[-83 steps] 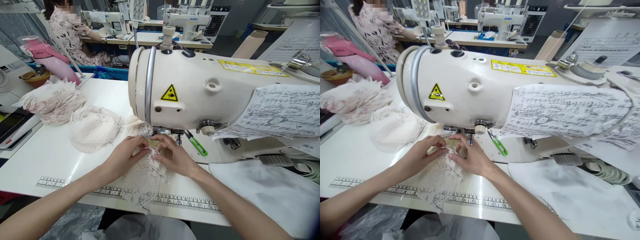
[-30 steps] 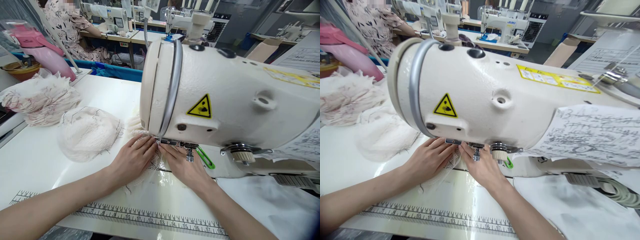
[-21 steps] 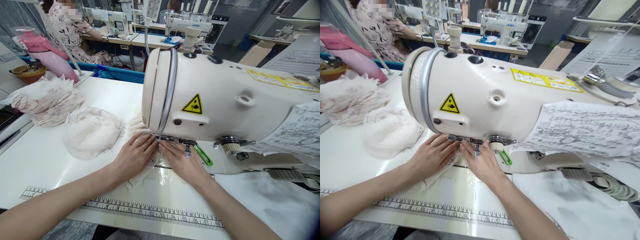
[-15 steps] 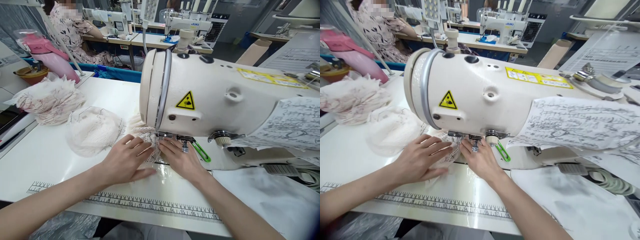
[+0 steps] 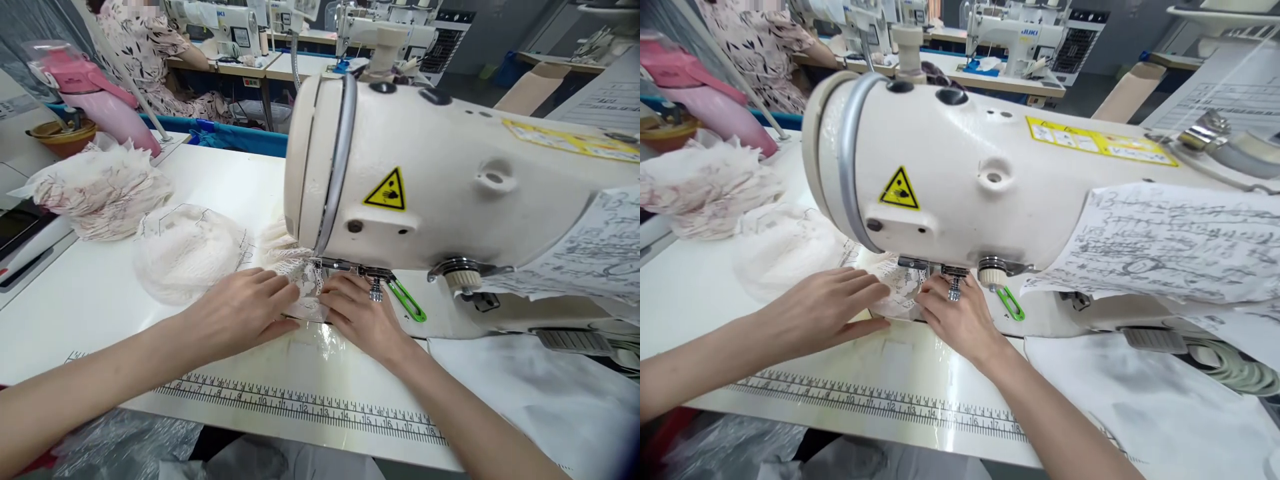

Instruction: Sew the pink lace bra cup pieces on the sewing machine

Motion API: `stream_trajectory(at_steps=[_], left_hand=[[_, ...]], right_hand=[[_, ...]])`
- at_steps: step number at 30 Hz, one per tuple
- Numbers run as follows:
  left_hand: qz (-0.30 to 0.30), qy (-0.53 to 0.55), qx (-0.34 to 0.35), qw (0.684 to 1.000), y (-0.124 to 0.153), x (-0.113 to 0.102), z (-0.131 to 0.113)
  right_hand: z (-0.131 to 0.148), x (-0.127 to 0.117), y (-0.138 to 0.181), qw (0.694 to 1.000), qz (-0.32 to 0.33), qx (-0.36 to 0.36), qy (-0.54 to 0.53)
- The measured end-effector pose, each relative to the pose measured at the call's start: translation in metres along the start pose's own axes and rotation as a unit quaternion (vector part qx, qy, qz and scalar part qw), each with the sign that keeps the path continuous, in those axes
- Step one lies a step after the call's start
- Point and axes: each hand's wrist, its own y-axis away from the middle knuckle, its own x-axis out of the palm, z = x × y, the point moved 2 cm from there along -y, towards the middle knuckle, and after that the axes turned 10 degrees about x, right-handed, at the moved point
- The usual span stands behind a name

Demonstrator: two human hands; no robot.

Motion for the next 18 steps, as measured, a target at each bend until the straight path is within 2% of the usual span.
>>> stream_trajectory(at_steps=[3,7,9,14,18], left_hand=[[0.004,-0.031,0.047,0.998,-0.016,0.016,0.01],[-0.085,-0.082,0.059,0.991,-0.017,0.031,0.01],[-0.109,-0.095,0.061,0.988,-0.014,0.033,0.007],[-0.13,-0.109,0.053,0.984,-0.011,0.032,0.005],[-0.12,-0.06,0.025,0.991,-0.012,0.038,0.004]], right_hand=[[0.0,-0.001,0.001,1.0,-0.001,-0.01,0.002],[0.001,0.0,0.003,0.998,-0.03,0.03,0.047],[0.002,0.003,0.002,0.995,-0.042,0.04,0.085],[0.005,0.006,0.0,0.991,-0.055,-0.042,0.118],[0.005,0.004,-0.001,0.991,-0.047,-0.058,0.114]])
